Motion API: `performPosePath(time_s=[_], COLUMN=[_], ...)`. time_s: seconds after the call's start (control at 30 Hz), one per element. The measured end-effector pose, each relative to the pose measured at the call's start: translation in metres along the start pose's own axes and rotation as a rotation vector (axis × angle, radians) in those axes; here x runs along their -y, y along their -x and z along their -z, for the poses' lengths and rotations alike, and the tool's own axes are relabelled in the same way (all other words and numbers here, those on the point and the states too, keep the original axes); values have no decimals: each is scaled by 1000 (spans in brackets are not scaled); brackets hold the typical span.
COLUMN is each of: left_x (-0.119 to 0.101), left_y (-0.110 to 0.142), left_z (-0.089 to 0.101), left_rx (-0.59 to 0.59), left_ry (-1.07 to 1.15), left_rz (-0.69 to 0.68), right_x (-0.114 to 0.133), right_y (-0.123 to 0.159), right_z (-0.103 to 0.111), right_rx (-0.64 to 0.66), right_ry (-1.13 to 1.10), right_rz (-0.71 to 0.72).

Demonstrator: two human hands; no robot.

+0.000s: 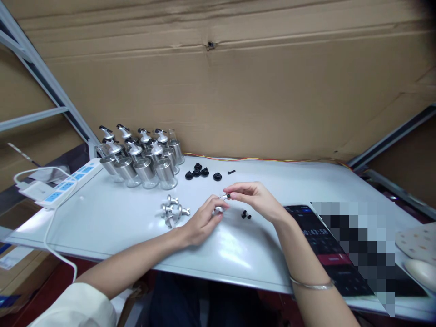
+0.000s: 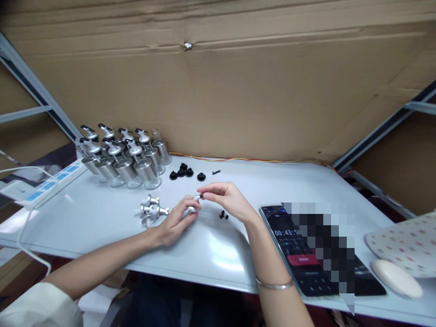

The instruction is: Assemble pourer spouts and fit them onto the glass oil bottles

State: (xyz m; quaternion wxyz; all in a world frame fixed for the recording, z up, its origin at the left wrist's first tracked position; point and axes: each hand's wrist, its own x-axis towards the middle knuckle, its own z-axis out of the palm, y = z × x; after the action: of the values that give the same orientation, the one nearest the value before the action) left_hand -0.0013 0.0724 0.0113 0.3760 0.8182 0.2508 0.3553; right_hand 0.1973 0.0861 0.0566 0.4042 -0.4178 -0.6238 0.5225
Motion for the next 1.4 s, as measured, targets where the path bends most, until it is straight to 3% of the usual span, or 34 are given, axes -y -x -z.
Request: performPosePath(time_s=[0.2, 0.33, 0.97, 1.1, 1.27, 1.33, 1.4], left_x=[-3, -3, 1, 1, -1, -2, -2], left_y=[-1, -1, 0, -2, -2, -2, -1], left_z=[1, 0, -1, -1, -1, -1, -1], left_rx=[4, 18, 37, -18, -77, -77, -72], left_ry=[92, 132, 16, 17, -7, -15, -13], left_rz=[-22, -54, -44, -44, -18, -10, -10], right_x=[-2, -7, 1, -1, -16, -22, -25], right_y=[2, 4, 5, 0, -5, -4, -2], right_z=[2, 5, -3, 0, 27, 37, 41], right_rx=[216, 292, 296, 154, -386, -447, -411], right_ry=[20, -41, -139, -27, 372, 617, 782], right_rz=[-6, -40, -74, -35, 13, -80, -190])
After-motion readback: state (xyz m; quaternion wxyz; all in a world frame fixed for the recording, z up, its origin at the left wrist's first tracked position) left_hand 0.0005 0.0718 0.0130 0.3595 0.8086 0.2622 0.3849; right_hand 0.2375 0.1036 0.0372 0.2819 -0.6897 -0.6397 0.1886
